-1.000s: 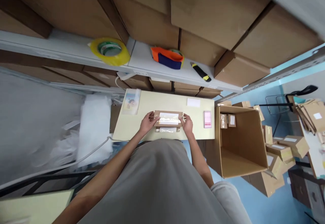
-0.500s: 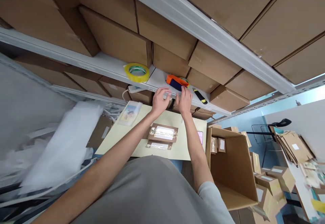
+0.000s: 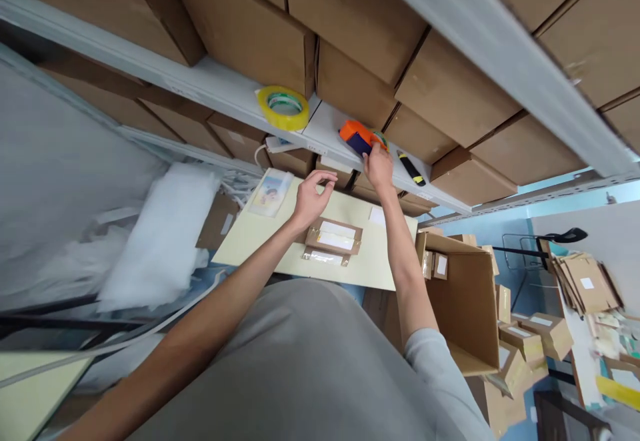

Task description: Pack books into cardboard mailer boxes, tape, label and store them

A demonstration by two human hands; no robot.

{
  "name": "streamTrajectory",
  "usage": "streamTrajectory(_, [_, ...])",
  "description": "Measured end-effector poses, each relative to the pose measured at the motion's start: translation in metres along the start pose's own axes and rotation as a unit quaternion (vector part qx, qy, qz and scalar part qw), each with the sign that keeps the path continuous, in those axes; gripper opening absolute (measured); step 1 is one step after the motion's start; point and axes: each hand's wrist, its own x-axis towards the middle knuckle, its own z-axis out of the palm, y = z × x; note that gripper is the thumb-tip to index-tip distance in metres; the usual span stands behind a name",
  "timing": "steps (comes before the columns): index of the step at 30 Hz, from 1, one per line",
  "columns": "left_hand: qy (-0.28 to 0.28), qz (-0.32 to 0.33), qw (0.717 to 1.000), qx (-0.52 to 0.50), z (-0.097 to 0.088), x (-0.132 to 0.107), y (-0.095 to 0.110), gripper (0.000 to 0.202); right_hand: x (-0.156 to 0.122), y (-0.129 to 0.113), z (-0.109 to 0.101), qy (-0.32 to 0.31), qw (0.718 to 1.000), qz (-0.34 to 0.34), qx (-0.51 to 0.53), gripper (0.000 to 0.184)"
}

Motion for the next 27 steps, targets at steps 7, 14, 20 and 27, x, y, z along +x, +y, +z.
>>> streamTrajectory(7, [-0.048,-0.095,0.994,-0.010,-0.032,-0.088,0.002,0.015,-0.182,-0.037,0.045,-0.002,0.946,0.071,0.317,0.058])
streamTrajectory(14, [-0.073,-0.178,0.981,0.003,-0.040,-0.126,-0.008,0.034,-0.261,-0.050,0.083,-0.017,0.897,0.199,0.394,0.063])
streamTrajectory(20, [-0.116,-0.165,0.979,0.017,-0.040,-0.128,0.001,0.039,-0.275,-0.056,0.078,0.010,0.896,0.189,0.403,0.060])
streamTrajectory(27, [-0.170,-0.171,0.970,0.039,-0.057,-0.127,0.004,0.032,-0.280,-0.062,0.082,-0.031,0.893,0.198,0.403,0.071])
